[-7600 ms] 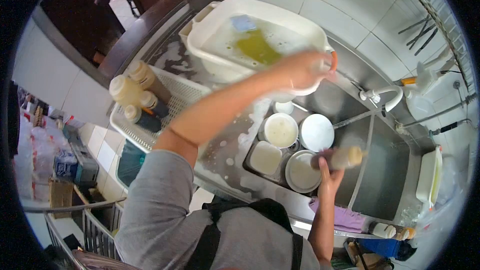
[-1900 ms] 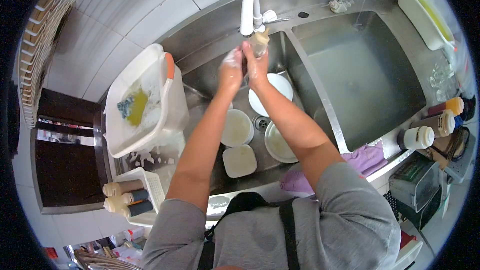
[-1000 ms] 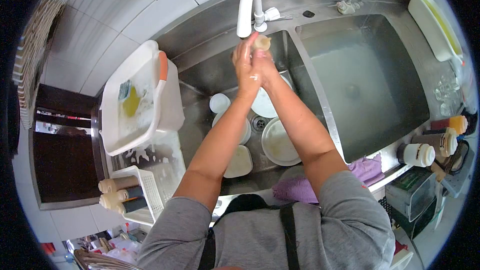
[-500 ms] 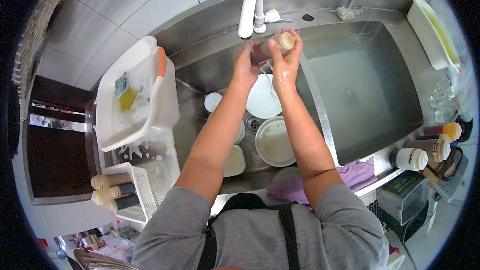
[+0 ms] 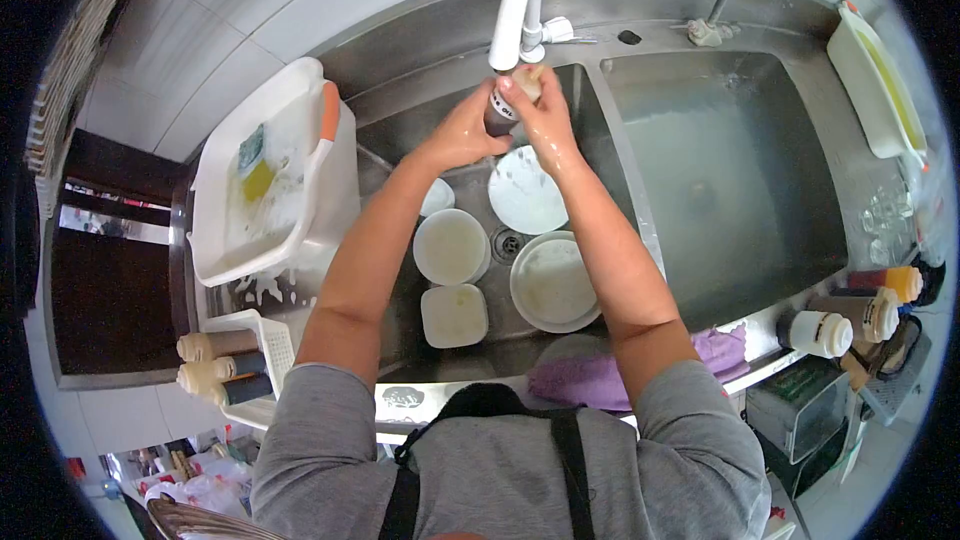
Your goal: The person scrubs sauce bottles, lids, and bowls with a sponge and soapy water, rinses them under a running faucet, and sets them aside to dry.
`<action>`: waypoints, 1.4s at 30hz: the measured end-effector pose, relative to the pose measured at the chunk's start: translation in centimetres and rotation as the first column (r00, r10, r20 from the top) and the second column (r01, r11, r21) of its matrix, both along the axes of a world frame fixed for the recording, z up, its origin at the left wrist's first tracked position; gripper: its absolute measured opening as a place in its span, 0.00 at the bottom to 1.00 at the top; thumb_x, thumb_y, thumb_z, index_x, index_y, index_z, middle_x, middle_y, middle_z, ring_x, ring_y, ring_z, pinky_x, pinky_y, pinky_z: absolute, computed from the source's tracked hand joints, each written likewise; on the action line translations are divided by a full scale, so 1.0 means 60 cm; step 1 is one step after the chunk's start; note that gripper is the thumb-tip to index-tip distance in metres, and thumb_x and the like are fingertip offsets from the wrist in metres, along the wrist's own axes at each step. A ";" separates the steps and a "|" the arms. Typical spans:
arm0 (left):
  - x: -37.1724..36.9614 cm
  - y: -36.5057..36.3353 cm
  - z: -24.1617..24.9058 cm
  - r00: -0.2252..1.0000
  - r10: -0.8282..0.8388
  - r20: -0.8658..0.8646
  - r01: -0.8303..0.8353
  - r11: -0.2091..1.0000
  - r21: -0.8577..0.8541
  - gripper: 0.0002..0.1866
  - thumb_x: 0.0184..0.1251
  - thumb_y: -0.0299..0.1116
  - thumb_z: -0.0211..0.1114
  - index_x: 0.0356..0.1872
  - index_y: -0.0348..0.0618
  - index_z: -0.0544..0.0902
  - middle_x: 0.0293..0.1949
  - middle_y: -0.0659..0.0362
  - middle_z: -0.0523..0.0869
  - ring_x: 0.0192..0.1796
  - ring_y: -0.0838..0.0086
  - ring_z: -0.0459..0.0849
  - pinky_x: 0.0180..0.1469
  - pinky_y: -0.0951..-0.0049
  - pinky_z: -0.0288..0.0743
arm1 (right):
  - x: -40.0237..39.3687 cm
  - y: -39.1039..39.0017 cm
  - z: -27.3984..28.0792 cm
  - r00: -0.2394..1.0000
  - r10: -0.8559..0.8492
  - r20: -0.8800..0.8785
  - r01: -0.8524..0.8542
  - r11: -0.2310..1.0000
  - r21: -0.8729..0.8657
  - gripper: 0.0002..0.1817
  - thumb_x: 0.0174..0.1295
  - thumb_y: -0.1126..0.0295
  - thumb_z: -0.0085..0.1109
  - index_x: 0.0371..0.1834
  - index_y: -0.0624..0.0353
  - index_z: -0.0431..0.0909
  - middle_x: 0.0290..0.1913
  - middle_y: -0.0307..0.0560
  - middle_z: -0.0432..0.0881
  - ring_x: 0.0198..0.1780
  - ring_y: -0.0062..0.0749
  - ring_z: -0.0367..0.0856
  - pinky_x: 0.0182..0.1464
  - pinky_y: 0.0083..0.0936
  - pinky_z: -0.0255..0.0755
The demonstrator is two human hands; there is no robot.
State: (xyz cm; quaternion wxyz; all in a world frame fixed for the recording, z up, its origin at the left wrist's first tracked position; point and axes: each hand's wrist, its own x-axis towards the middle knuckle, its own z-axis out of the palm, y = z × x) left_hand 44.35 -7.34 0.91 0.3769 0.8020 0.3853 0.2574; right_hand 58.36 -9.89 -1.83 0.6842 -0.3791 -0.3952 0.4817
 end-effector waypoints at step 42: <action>-0.014 -0.078 0.105 0.940 0.314 -0.134 -0.284 0.937 0.202 0.18 0.56 0.21 0.65 0.48 0.50 0.82 0.50 0.58 0.80 0.56 0.59 0.73 0.56 0.62 0.71 | 0.022 0.007 0.016 0.745 -0.022 0.666 -0.164 0.963 0.215 0.31 0.41 0.75 0.76 0.54 0.56 0.77 0.42 0.47 0.80 0.40 0.36 0.78 0.45 0.31 0.73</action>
